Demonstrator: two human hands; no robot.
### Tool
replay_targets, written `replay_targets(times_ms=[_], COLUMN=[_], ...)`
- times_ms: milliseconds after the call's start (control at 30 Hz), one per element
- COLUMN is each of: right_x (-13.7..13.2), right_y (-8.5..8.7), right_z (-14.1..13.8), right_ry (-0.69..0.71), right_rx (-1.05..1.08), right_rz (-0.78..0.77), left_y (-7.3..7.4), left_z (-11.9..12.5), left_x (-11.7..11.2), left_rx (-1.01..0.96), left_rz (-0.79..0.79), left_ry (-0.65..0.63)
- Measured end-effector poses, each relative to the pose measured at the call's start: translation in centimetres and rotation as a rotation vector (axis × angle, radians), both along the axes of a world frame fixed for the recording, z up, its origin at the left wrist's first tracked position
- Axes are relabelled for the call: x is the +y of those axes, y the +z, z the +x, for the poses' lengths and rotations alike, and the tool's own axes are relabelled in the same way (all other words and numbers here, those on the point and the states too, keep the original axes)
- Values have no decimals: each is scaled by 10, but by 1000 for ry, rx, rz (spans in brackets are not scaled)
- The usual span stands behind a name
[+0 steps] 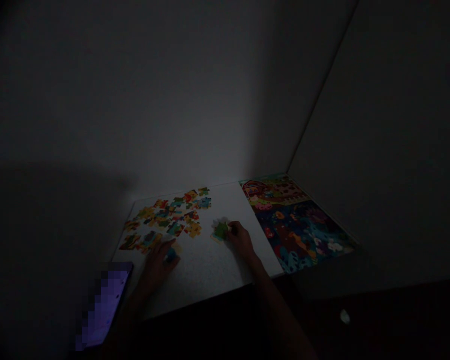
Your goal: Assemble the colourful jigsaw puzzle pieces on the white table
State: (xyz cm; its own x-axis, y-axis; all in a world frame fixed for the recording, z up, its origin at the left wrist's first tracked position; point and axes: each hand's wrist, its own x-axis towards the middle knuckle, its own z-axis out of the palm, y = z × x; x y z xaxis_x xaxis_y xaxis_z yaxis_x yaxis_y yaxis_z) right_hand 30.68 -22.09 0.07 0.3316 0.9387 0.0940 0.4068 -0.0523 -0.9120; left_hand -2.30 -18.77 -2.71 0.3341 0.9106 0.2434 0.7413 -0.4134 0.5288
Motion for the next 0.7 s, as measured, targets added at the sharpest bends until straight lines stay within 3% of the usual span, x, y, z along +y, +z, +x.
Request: replay_targets(times_ms=[333,700], right_x=[-3,-5], right_y=[-4,-10], right_z=[-17,-15], right_ry=[-85,-61], right_rx=[-179,-251], right_rz=[45,138], left_y=[-13,6], left_z=[2,9], left_x=[-2,6], left_rx=[14,-77], left_rz=[-35,-177], left_ry=[58,-4])
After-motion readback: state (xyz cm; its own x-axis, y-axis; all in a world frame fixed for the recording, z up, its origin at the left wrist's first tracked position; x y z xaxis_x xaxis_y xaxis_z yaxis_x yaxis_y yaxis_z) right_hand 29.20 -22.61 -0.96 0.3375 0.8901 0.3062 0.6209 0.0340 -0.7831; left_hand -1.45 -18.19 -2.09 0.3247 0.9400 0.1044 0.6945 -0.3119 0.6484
